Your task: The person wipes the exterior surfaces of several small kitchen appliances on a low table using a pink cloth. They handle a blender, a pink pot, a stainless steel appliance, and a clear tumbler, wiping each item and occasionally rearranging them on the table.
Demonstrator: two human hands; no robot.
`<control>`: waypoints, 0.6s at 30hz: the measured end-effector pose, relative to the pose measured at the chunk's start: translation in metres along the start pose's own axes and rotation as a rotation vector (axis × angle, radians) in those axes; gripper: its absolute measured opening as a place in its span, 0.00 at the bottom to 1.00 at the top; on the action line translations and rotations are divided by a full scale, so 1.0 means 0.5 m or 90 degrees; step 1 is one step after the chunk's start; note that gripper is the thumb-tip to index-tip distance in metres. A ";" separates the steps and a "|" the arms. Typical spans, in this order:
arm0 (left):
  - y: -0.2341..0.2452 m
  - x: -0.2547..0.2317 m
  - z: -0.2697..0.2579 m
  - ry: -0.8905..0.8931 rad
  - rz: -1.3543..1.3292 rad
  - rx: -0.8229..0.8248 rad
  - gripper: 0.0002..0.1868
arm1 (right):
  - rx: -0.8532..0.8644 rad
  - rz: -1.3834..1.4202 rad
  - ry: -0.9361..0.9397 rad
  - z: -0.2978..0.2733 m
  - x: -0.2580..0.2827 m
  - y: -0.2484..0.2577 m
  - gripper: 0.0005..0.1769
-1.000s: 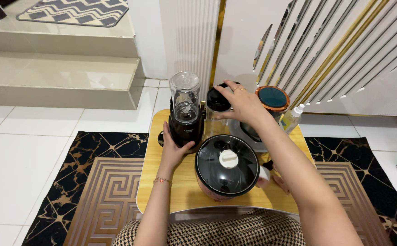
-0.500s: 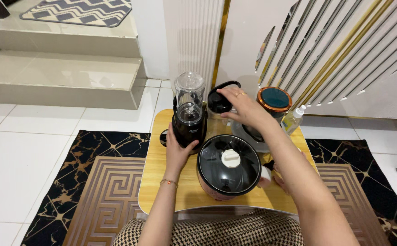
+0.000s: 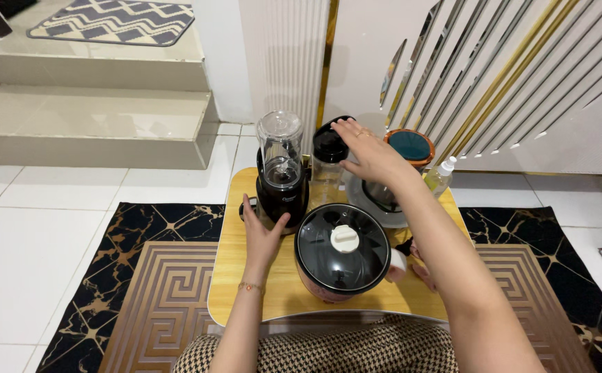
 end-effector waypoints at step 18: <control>-0.063 -0.006 -0.251 -0.073 -0.138 0.119 0.64 | -0.382 0.393 -0.277 -0.457 0.084 -0.264 0.28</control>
Point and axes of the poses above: each hand's wrist, its own z-axis towards the middle knuckle, its own y-axis out of the back of the hand, x = y × z, the point moved 4 cm from there along z, towards the middle knuckle, and after that the axes turned 3 degrees about x, right-handed, at the moved point
